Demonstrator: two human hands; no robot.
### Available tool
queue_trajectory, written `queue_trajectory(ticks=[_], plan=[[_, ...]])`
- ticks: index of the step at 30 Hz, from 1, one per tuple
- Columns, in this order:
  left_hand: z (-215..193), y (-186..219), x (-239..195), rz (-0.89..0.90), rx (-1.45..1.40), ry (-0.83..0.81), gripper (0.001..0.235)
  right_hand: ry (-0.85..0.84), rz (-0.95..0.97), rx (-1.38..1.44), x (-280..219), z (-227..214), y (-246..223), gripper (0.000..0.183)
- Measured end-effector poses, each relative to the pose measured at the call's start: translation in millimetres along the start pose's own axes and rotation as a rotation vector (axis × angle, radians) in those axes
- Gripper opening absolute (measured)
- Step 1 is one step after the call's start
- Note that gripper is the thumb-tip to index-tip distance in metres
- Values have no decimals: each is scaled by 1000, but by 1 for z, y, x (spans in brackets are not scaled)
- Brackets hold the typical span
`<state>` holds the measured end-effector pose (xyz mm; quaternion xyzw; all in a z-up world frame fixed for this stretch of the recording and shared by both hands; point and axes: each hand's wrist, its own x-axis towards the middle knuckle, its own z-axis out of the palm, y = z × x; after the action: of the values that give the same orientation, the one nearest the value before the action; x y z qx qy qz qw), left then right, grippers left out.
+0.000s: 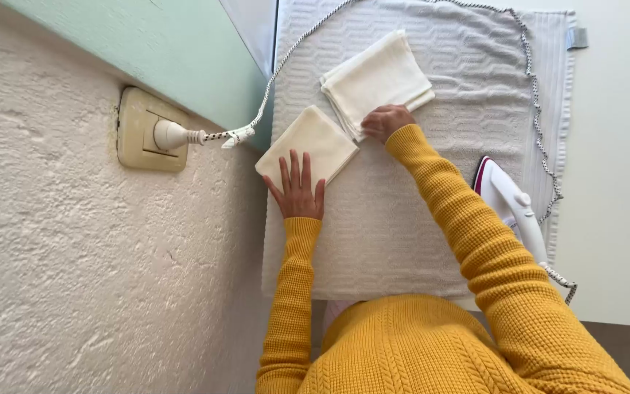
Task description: The person irons several small, folded white fabric pieces on a white towel using a white and red iron. They handle the fabric pieces one at a time, smoothing them with the iron and stacking them on the table.
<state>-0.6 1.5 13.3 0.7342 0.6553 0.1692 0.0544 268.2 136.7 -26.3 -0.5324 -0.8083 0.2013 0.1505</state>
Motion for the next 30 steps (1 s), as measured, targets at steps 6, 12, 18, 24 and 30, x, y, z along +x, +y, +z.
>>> queue_trajectory(ticks=[6, 12, 18, 24, 30], plan=[[-8, 18, 0, 22, -196, 77, 60, 26, 129, 4, 3, -22, -24, 15], [-10, 89, 7, -386, -1493, -363, 74, 363, 66, 170, -23, -82, -27, 10], [68, 116, 12, -892, -2388, -366, 69, 278, -189, -122, -131, -118, -84, 5], [73, 149, -18, -1119, -2287, -438, 63, 503, 275, -44, -263, -144, -65, 20], [30, 204, -27, -968, -2233, -739, 64, -9, 1052, -119, -330, -124, 13, 65]])
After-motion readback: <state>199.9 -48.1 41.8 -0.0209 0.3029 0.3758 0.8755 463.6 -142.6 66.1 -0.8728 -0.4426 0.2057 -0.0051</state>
